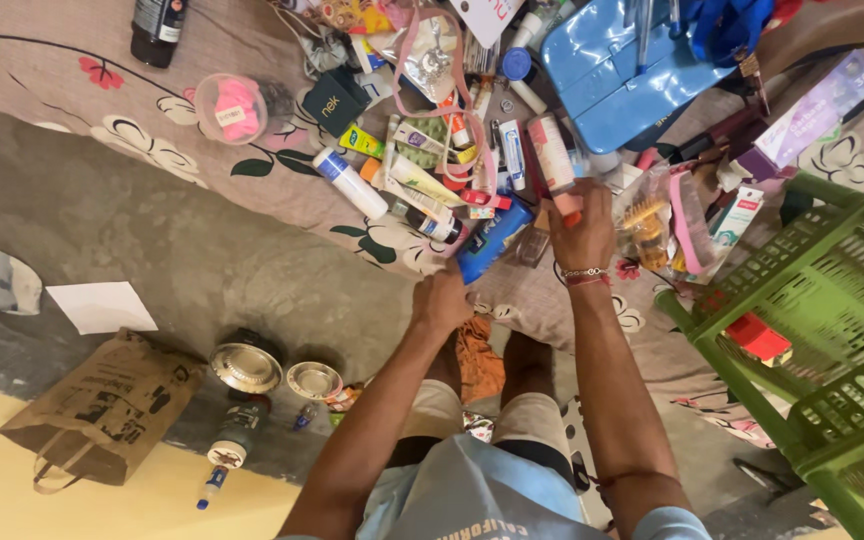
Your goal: The person sorts a large pile of personal items on a bed, picking up objects such as watches, tubes, bottles, and a mirror, and placing them into a green plastic basket. The person handles items one at a time, occasionally inspecting them before moving them to the basket.
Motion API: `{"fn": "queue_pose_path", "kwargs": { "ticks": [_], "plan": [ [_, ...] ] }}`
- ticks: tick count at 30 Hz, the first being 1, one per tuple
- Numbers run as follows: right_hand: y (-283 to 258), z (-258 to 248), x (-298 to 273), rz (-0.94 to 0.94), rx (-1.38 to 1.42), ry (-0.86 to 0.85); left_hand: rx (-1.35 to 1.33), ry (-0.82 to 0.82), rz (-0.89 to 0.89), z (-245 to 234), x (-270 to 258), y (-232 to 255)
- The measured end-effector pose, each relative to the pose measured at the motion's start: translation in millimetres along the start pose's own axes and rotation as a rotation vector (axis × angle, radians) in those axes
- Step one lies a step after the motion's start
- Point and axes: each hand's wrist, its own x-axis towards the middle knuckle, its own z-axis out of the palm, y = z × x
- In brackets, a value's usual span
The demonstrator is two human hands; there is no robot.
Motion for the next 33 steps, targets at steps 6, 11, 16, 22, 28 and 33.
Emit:
{"fn": "queue_pose_path", "kwargs": {
  "ticks": [6,11,16,22,28,33],
  "plan": [
    [-1.8,-6.5,-7.1,-0.028,-0.016,-0.018,-0.1,0.093,0.008,39.5,4.1,-12.8],
    [-13.1,-8.6,-15.5,-0.031,-0.124,-0.044,-0.274,0.173,0.089,4.8,-18.2,13.3],
    [-34.8,-5.4,-32.5,-0.427,-0.052,-0.264,-0.178,0.418,0.378,-48.2,-19.4,47.5],
    [-45.1,-18.8,-29.9,-0.243,0.33,-0.14,0.067,0.446,0.522,-97.0,-23.1,100.2],
    [-87.8,-117.4,-36.4,-0.176,0.39,0.157,-0.194,0.452,0.699,-179.7,-101.3,204.9],
    [-128.6,-252.8,-58.8,-0.239,0.502,0.327,-0.283,0.404,0.9,-223.1,-190.1,285.8]
  ]
}}
